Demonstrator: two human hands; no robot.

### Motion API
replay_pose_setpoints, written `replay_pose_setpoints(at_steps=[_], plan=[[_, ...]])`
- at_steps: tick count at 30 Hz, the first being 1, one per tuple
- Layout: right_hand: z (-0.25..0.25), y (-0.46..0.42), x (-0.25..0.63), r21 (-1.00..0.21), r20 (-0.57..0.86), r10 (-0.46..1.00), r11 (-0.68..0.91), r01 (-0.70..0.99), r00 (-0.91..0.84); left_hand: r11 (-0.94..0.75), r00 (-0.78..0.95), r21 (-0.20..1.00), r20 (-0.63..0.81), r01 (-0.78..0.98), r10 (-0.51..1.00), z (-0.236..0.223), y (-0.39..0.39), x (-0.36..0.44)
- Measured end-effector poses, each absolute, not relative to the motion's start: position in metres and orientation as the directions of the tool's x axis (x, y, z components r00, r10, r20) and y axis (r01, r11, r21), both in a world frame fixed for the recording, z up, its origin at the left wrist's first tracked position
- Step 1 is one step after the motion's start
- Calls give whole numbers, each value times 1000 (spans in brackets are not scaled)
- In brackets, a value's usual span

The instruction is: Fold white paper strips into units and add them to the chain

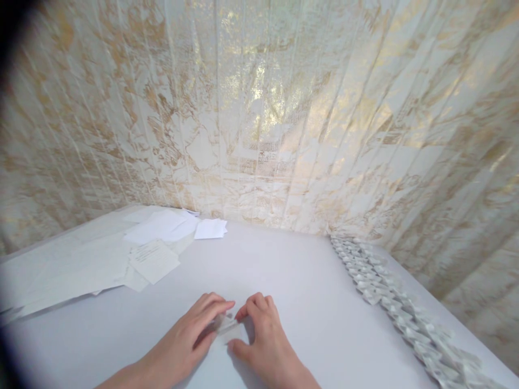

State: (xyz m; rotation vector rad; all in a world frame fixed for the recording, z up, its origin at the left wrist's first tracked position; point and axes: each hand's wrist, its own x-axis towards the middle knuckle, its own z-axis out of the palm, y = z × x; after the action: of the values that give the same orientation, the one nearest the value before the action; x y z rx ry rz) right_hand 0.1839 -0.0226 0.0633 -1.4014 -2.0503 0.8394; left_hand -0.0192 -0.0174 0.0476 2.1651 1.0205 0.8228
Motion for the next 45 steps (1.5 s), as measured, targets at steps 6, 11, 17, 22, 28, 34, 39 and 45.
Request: replay_pose_setpoints(at_steps=[6, 11, 17, 22, 28, 34, 39, 45], plan=[[60, -30, 170, -760, 273, 899, 420, 496, -343, -346, 391, 883, 211, 317, 896, 59, -21, -14], [54, -32, 173, -761, 421, 852, 518, 391, -310, -234, 330, 961, 176, 144, 927, 61, -19, -15], [56, -26, 178, -405, 470, 732, 675, 616, -493, -342, 368, 904, 236, 257, 899, 54, -19, -13], [55, -23, 180, 30, 349, 729, 620, 784, -589, -502, 427, 668, 291, 550, 856, 51, -20, -10], [53, -28, 179, -58, 278, 791, 580, 812, -545, -592, 518, 464, 291, 659, 805, 50, -21, -16], [65, -19, 188, -555, 140, 949, 313, 770, -284, -491, 426, 517, 248, 702, 870, 56, -18, -14], [67, -14, 189, -619, 107, 967, 248, 745, -233, -454, 393, 540, 232, 709, 890, 56, -15, -13], [56, -12, 187, -532, 185, 951, 308, 789, -247, -457, 379, 501, 255, 735, 890, 53, -14, -10]])
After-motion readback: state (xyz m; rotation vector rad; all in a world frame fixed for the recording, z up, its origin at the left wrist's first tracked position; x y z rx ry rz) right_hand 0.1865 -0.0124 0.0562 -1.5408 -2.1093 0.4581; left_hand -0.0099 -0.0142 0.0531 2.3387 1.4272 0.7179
